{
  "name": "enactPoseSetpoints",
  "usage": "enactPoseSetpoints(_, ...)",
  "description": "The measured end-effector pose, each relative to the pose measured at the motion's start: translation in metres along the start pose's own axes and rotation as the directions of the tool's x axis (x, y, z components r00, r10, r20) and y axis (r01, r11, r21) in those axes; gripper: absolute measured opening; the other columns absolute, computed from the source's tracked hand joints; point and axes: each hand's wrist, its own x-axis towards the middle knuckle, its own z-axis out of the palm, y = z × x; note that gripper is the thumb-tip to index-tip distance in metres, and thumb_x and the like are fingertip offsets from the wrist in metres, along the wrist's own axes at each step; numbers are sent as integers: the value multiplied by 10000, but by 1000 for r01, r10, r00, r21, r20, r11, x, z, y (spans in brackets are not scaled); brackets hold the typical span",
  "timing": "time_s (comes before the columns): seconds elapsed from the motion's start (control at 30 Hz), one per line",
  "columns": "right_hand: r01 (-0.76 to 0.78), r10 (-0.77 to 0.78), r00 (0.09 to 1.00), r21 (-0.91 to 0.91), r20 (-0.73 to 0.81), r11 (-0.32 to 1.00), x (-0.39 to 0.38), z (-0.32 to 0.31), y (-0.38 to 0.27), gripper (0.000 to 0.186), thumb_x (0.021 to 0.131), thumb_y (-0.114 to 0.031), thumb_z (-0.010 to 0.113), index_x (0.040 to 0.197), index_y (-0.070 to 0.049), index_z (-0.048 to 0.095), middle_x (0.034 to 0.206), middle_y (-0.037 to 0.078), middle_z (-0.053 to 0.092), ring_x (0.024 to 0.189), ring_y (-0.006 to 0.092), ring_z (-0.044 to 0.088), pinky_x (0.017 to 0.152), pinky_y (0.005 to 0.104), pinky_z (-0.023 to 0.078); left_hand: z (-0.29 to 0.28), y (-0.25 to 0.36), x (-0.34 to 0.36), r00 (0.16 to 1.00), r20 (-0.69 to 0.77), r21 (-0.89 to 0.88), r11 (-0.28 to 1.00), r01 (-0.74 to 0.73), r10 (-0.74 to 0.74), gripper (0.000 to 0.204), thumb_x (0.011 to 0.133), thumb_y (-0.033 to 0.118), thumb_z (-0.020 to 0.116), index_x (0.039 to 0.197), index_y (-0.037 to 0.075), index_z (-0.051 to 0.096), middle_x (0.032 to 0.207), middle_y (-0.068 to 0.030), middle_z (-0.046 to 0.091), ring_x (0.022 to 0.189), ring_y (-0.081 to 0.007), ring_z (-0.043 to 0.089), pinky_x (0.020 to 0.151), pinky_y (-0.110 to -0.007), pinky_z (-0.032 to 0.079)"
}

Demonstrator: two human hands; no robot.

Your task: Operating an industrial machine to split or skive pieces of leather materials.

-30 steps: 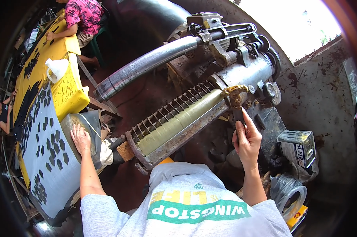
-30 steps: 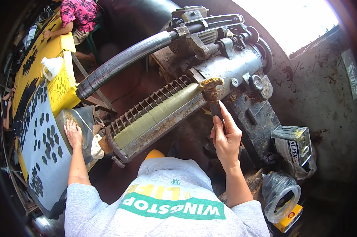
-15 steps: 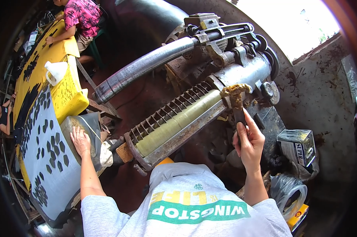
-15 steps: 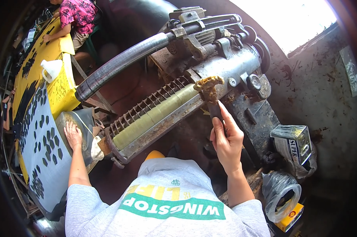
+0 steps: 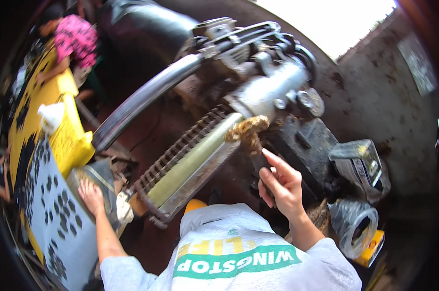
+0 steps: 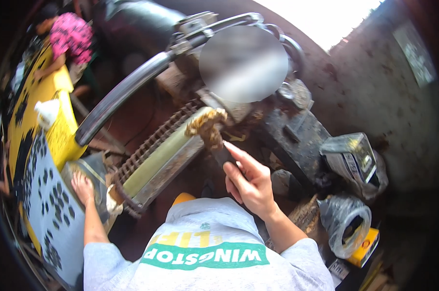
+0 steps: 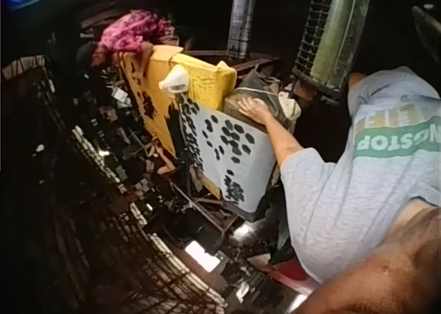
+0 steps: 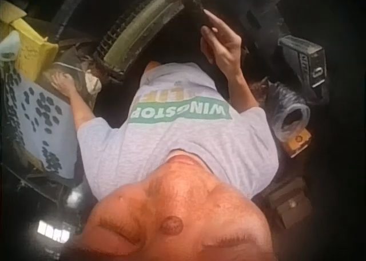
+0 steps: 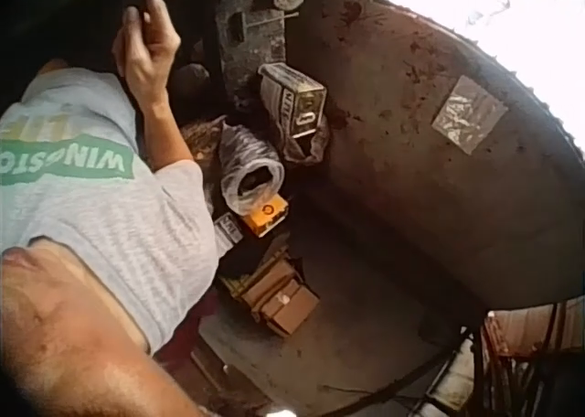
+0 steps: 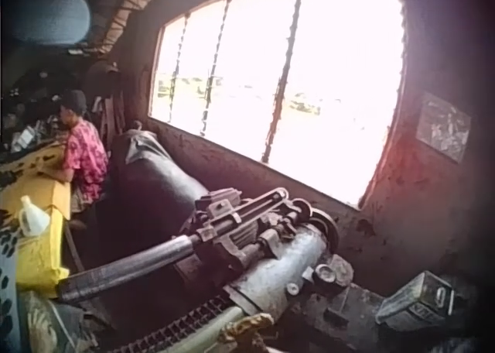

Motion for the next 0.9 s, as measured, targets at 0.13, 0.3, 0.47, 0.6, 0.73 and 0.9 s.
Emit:
enactPoseSetpoints(0.13, 237, -240, 911, -52, -336, 970, 29, -55, -1, 385, 875, -86, 513, 1242, 14, 462, 535, 72, 509, 431, 108, 475, 443, 245, 404, 9, -17, -9, 1000, 1, 19, 1000, 14, -14, 203, 786, 105, 501, 938, 41, 620, 1226, -85, 523, 1255, -230, 364, 1063, -412, 239)
enactPoseSetpoints(0.3, 205, -346, 663, -284, -664, 937, 57, -179, 11, 542, 761, -61, 671, 1245, 46, 452, 651, 3, 550, 517, 42, 469, 496, 173, 356, 15, -14, -5, 1000, -5, 18, 1000, 17, -16, 195, 780, 91, 508, 926, 29, 621, 1217, -81, 528, 1253, -233, 369, 1066, -412, 236)
enactPoseSetpoints(0.47, 159, -252, 615, -196, -747, 968, 71, -291, 81, 618, 740, -51, 694, 1288, 14, 415, 650, -22, 499, 452, 30, 408, 393, 178, 303, 12, -8, -2, 999, 12, 15, 999, 33, -33, 184, 763, 79, 535, 919, 31, 621, 1215, -79, 530, 1254, -227, 369, 1064, -411, 241)
enactPoseSetpoints(0.6, 167, -185, 596, -104, -781, 980, 86, -325, 118, 261, 769, -43, 613, 1027, -10, 605, 584, -43, 467, 412, 38, 395, 365, 201, 296, 16, -11, -3, 998, 27, 48, 997, 53, -55, 178, 768, 84, 541, 918, 34, 623, 1226, -68, 528, 1255, -220, 367, 1068, -398, 239)
enactPoseSetpoints(0.73, -76, -61, 537, -120, -841, 990, 100, -349, 140, 153, 798, -154, 565, 886, -43, 621, 566, -4, 481, 396, 57, 422, 359, 219, 322, 14, -13, -4, 998, 32, 76, 996, 53, -56, 177, 771, 87, 539, 916, 32, 624, 1226, -66, 530, 1253, -220, 371, 1070, -397, 238)
enactPoseSetpoints(0.9, -431, -206, 447, -412, -870, 803, 114, -393, 178, 287, 825, -273, 479, 832, -15, 606, 645, 102, 592, 490, 165, 564, 478, 322, 443, 16, -6, 0, 999, 19, 71, 997, 32, -33, 169, 773, 86, 539, 903, 31, 633, 1214, -70, 537, 1240, -225, 389, 1062, -404, 256)
